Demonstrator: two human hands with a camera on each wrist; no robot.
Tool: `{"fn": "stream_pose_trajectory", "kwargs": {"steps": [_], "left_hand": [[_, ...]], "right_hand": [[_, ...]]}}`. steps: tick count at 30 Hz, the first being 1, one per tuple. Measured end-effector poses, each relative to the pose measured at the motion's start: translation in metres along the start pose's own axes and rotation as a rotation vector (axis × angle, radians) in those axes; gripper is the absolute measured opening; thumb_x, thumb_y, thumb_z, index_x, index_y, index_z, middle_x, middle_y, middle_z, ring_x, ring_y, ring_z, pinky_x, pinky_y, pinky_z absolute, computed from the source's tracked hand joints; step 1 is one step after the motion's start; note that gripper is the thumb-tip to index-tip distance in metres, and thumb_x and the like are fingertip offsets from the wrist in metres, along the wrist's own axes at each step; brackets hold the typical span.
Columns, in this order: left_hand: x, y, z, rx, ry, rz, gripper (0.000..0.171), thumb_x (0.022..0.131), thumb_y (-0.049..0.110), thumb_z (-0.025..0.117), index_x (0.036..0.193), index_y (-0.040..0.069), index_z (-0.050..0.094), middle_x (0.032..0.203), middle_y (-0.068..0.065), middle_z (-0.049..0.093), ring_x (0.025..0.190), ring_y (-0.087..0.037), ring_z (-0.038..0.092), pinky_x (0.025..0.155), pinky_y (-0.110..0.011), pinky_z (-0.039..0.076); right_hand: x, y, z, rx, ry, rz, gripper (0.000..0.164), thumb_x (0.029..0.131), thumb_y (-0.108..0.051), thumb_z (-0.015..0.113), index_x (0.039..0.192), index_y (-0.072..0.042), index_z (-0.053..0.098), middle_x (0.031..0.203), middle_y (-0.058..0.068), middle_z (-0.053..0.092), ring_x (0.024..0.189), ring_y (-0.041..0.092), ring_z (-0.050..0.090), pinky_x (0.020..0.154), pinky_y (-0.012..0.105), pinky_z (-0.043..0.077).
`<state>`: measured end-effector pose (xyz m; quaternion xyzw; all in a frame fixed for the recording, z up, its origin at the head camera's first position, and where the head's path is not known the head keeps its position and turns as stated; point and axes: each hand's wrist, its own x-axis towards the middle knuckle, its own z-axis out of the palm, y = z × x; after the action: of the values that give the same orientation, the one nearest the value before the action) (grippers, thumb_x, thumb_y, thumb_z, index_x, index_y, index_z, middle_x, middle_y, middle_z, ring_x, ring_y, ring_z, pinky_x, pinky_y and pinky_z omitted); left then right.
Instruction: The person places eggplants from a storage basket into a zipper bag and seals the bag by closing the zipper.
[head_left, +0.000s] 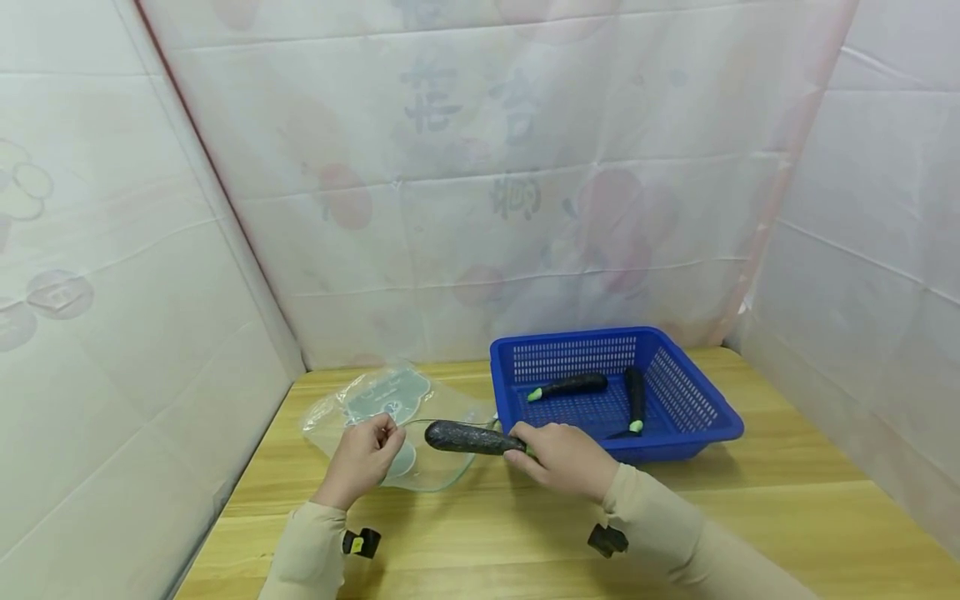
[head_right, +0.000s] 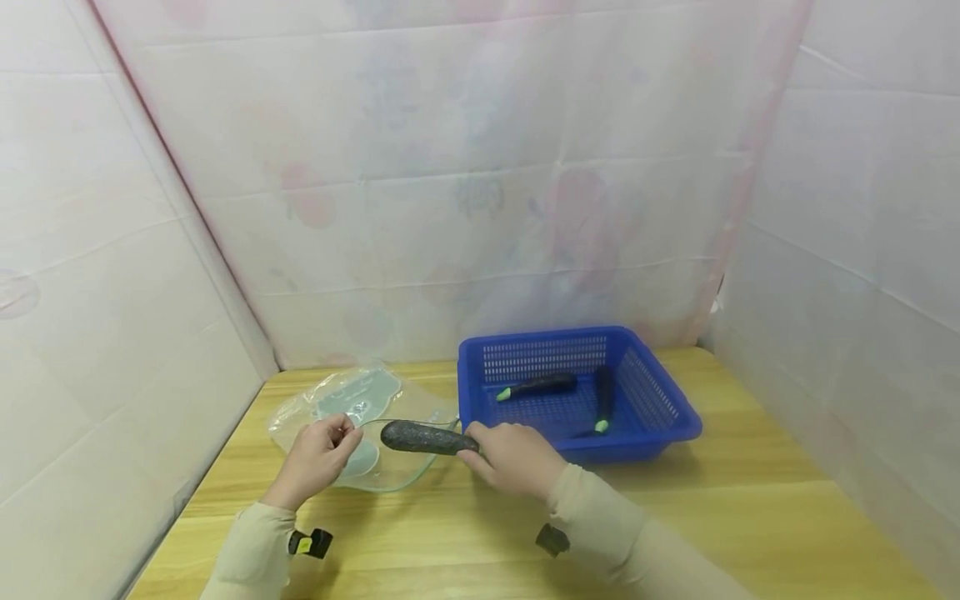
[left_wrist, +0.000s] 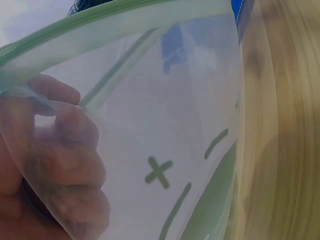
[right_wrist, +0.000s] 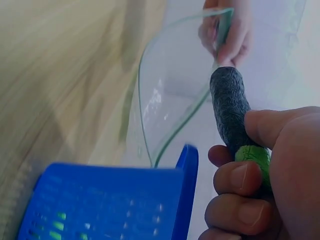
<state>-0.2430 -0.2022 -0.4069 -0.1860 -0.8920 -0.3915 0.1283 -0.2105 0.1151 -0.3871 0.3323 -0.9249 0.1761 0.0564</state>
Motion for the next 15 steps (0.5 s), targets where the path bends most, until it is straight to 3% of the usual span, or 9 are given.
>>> {"fn": "stream_pose_trajectory", "kwargs": {"steps": [3,9,15], "left_hand": [[0.000,0.001,0.000,-0.002,-0.008,0.000,0.026,0.094,0.016,0.059,0.069,0.018,0.054,0.053,0.009,0.041,0.046,-0.005,0.036,0.047,-0.023,0.033],[0.000,0.002,-0.001,0.001,-0.013,-0.004,0.027,0.095,0.018,0.059,0.069,0.019,0.053,0.053,0.009,0.041,0.046,-0.005,0.035,0.047,-0.023,0.033],[-0.001,0.004,-0.002,-0.001,-0.013,-0.006,0.026,0.095,0.017,0.058,0.070,0.019,0.053,0.053,0.009,0.040,0.045,-0.005,0.034,0.047,-0.024,0.033]], "right_hand": [[0.002,-0.006,0.004,-0.017,-0.003,-0.018,0.037,0.102,-0.041,0.044,0.114,-0.009,0.059,0.056,-0.015,0.043,0.043,-0.001,0.040,0.048,0.021,0.040],[0.007,-0.020,0.009,-0.057,-0.015,-0.041,0.025,0.100,-0.036,0.050,0.093,-0.012,0.056,0.053,-0.012,0.035,0.041,0.000,0.030,0.043,0.020,0.030],[0.013,-0.033,0.018,-0.142,-0.021,-0.050,0.023,0.098,-0.035,0.054,0.087,-0.014,0.054,0.052,-0.011,0.036,0.041,0.001,0.032,0.040,0.021,0.029]]}}
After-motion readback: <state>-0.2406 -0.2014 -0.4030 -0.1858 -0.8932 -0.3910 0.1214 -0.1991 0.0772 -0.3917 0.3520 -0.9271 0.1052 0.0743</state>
